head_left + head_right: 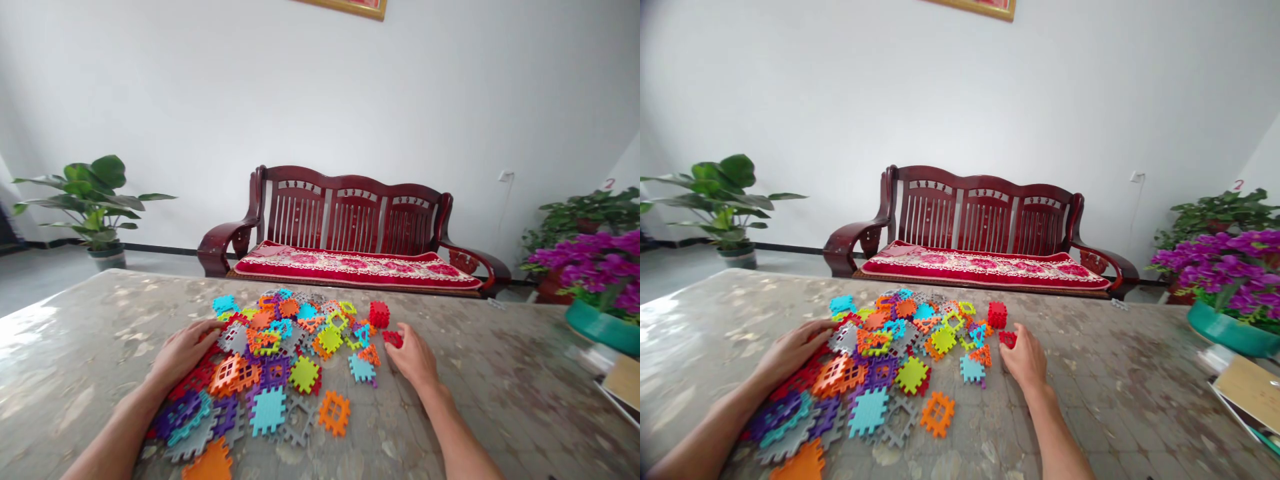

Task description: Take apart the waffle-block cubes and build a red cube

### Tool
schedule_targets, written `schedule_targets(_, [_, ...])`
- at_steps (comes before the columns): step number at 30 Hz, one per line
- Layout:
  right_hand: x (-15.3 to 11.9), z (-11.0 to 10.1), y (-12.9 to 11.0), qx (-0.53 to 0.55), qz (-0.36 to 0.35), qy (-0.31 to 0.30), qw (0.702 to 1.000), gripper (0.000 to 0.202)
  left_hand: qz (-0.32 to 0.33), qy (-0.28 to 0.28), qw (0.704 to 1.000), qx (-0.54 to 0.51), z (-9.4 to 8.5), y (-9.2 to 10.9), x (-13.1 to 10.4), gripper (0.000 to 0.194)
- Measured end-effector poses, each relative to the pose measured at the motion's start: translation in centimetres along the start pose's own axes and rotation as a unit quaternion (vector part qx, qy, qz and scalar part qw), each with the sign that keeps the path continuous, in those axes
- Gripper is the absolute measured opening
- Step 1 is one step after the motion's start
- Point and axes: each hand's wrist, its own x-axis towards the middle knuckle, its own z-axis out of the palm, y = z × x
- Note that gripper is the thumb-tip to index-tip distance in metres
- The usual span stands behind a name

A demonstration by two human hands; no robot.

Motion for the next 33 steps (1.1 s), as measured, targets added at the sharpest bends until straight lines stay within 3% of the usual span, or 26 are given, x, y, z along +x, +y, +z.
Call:
schedule_targets(5, [1.3, -0.1, 1.6, 0.118, 0.070, 0.078, 0.988, 0.063, 0.001, 0.010, 1.000, -0.006, 0.1, -0.1, 0.1, 0.044])
schedule_targets(10, [3.0, -0.3, -0.6, 0.183, 0.022, 0.135, 0.974, 0.069, -0.003, 0.011, 1.000, -0.007, 0.0, 0.0, 0.0, 0.044])
schedule_targets(16, [5.6, -0.7, -4.2, 0.096, -0.023, 0.117, 0.988, 0.066, -0.004, -0.002, 1.000, -0.005, -0.1, 0.1, 0.0, 0.043])
schedule_targets(22, [7.0, -0.9, -5.4, 0.018, -0.028, 0.066, 0.997, 0.064, -0.006, 0.006, 1.000, 0.005, 0.1, -0.2, 0.1, 0.043])
schedule_targets(25, [6.5, -0.7, -4.7, 0.052, -0.034, 0.077, 0.995, 0.059, -0.007, 0.005, 1.000, 0.010, 0.2, -0.2, 0.0, 0.043])
schedule_targets(29, [3.8, 0.2, -3.5, 0.188, 0.011, 0.131, 0.973, 0.041, -0.006, 0.004, 1.000, 0.011, -0.1, 0.2, -0.2, 0.043])
schedule_targets(33, [0.2, 2.1, -3.6, 0.194, -0.025, 0.072, 0.978, 0.035, -0.016, 0.007, 1.000, 0.014, -0.5, 0.8, -0.3, 0.042])
